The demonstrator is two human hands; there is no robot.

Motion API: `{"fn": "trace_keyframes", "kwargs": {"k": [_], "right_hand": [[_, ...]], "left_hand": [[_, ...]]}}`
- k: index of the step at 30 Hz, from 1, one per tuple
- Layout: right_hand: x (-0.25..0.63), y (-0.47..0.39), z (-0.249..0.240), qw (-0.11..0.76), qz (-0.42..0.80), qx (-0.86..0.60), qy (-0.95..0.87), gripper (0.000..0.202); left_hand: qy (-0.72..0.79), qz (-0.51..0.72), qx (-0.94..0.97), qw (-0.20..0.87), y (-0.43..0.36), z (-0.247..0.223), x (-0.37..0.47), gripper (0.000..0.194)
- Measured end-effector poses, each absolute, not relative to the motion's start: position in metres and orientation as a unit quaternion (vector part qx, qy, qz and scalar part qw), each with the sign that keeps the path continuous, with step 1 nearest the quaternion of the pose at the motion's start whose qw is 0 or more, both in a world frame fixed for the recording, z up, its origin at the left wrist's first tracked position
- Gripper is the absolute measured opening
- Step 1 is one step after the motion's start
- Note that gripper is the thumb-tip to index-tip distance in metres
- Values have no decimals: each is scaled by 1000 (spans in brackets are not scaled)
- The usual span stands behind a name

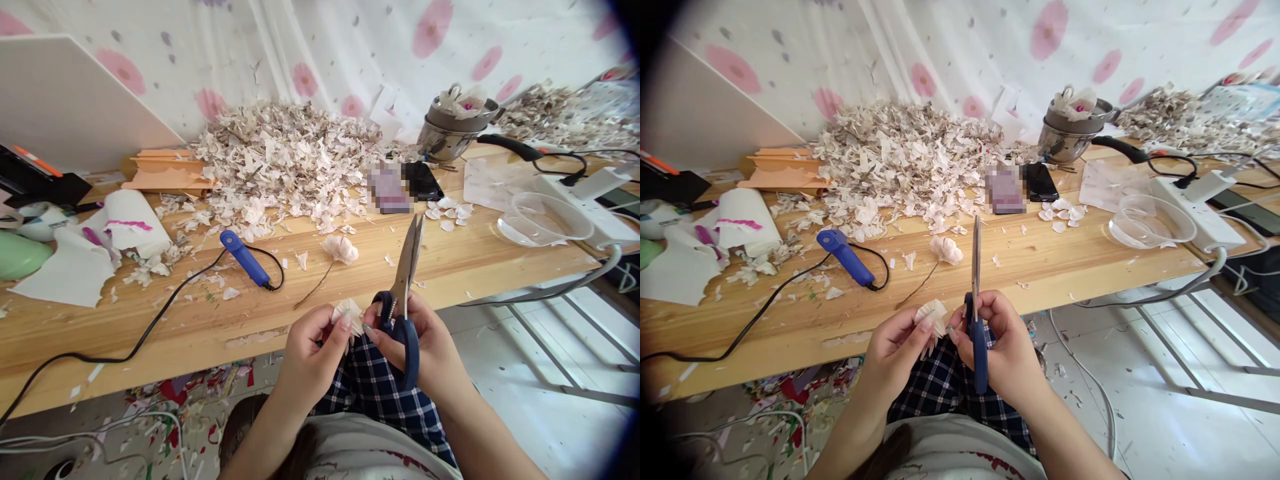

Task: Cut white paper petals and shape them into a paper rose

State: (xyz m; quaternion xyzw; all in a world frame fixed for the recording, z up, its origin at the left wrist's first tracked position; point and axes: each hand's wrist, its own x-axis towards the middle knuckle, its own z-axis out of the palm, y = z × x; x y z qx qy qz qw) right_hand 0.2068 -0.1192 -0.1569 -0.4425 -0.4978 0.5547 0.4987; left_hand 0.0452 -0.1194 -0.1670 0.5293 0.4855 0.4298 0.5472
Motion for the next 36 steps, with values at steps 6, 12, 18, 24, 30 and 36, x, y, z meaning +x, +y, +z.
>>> {"fn": "trace_keyframes", "kwargs": {"k": [6, 12, 18, 24, 30, 36], "right_hand": [[208, -120, -155, 491, 575, -431, -493, 20], [207, -121, -154, 482, 588, -444, -474, 22], [208, -122, -146, 466, 575, -471, -481, 20], [210, -121, -151, 477, 567, -460, -489, 20], [211, -119, -156, 484, 558, -448, -505, 20], [211, -121, -159, 488, 541, -454, -513, 22]], "left_hand": [[488, 421, 551, 531, -120, -167, 45, 40], [485, 405, 552, 544, -119, -167, 44, 41], [472, 388, 526, 591, -118, -165, 43, 40], [469, 395, 563, 554, -116, -165, 41, 38], [456, 425, 563, 542, -116, -166, 41, 27], [451, 457, 510, 572, -115, -171, 44, 19]]}}
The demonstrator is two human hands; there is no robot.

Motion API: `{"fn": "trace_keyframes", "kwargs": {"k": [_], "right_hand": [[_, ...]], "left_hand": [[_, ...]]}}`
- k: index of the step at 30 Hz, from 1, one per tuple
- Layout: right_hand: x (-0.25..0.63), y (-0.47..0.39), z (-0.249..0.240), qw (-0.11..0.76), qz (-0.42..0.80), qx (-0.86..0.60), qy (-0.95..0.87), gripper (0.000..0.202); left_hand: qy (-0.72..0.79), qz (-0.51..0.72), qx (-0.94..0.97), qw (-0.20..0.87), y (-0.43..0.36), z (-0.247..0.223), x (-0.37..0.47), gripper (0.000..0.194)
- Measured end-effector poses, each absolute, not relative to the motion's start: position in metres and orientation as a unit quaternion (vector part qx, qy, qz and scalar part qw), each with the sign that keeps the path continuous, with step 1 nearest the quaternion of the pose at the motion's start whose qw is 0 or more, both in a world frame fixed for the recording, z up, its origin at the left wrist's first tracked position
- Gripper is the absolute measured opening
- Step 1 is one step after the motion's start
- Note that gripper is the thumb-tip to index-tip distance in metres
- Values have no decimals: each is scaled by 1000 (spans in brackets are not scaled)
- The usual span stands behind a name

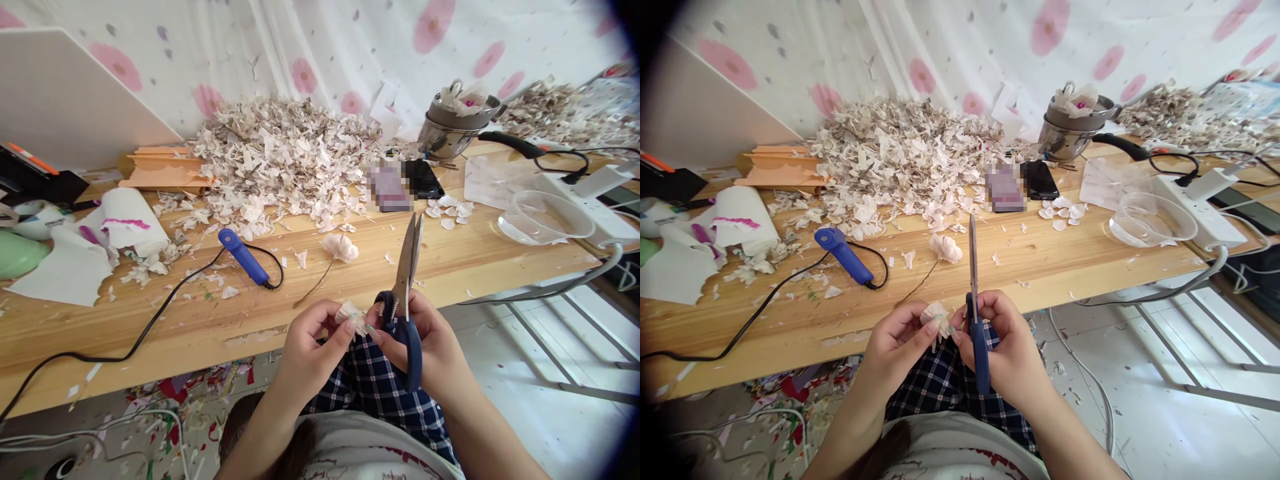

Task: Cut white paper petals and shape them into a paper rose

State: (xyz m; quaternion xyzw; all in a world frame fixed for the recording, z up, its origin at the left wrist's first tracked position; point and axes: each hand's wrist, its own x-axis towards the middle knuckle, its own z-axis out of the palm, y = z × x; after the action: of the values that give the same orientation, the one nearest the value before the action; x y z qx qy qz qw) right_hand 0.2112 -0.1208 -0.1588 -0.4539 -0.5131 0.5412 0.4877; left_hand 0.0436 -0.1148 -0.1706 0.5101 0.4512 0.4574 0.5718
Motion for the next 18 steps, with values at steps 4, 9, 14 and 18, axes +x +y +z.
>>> {"fn": "trace_keyframes", "kwargs": {"k": [4, 9, 14, 18], "right_hand": [[210, -120, -159, 484, 545, -463, -504, 21], [210, -120, -156, 490, 536, -482, -490, 23], [212, -128, -165, 538, 564, -461, -424, 25], [216, -149, -183, 506, 640, -396, -421, 43]], "left_hand": [[451, 477, 501, 564, -115, -172, 45, 15], [456, 500, 495, 545, -115, -172, 45, 11], [428, 570, 419, 562, -115, -170, 46, 11], [427, 616, 395, 531, -114, -163, 49, 10]]}}
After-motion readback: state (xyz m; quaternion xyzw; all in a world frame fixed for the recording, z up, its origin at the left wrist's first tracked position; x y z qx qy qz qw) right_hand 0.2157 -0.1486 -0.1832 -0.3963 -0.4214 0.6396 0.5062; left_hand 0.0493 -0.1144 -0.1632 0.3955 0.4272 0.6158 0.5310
